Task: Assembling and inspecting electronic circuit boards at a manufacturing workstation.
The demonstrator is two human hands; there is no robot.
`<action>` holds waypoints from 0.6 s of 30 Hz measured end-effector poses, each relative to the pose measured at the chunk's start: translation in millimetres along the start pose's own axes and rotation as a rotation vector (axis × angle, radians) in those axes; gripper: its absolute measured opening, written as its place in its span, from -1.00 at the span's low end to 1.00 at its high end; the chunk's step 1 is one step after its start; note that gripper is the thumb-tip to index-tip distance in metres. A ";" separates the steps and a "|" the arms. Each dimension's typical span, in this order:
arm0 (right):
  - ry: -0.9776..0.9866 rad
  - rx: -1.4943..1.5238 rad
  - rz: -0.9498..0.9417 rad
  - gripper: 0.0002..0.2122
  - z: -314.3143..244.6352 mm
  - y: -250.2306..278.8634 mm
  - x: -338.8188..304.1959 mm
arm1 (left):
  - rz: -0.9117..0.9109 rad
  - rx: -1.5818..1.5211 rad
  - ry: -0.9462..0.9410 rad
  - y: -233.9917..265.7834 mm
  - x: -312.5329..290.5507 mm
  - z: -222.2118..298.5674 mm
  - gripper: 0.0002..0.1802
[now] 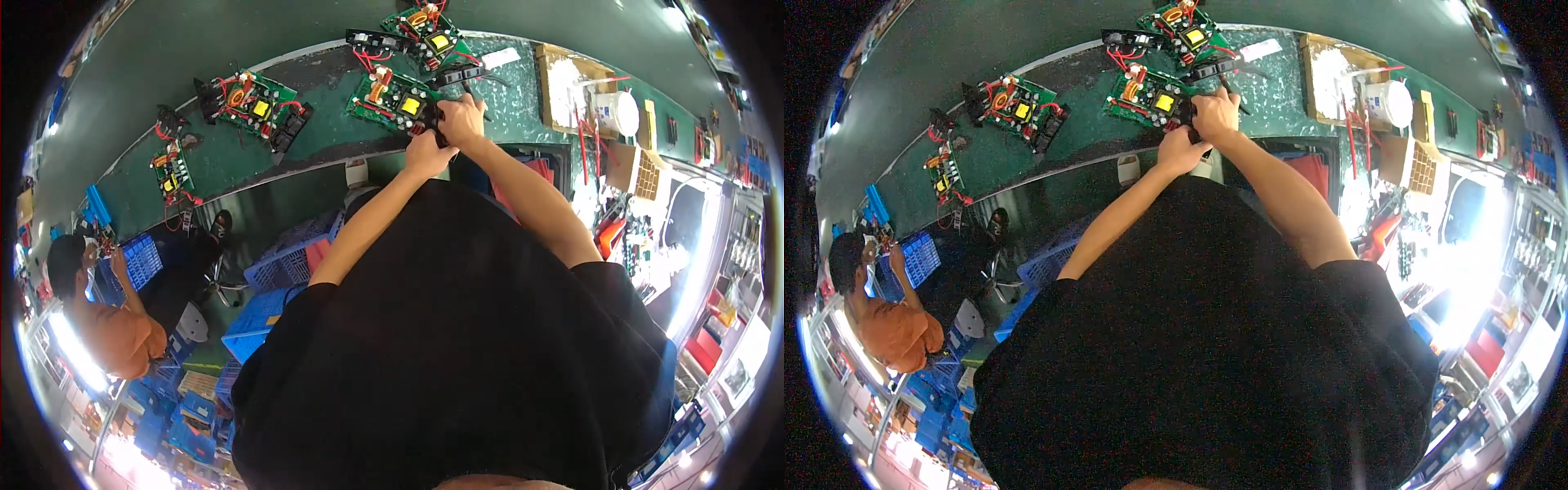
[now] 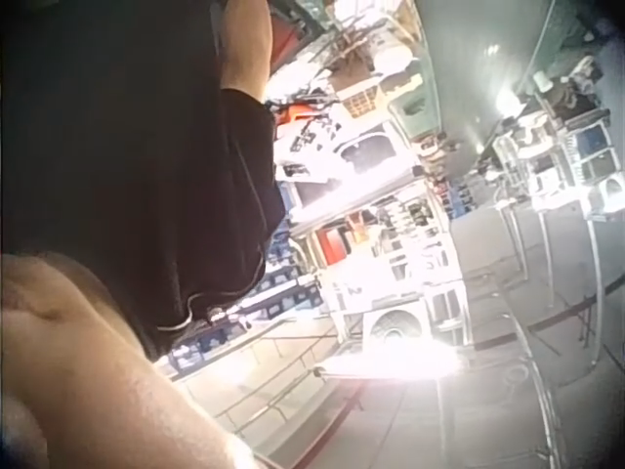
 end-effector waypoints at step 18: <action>0.178 0.015 -0.124 -0.84 5.3 -3.4 14.1 | 0.214 0.034 0.097 20.4 -1.5 -2.9 -0.43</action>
Point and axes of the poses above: each hand's wrist, its own x-axis towards the middle knuckle, its own y-axis out of the back of the hand, z = x × y, the point moved 10 cm from there along x, towards the middle knuckle, and after that the axes turned 13 degrees about -x, right-handed, at the moved point
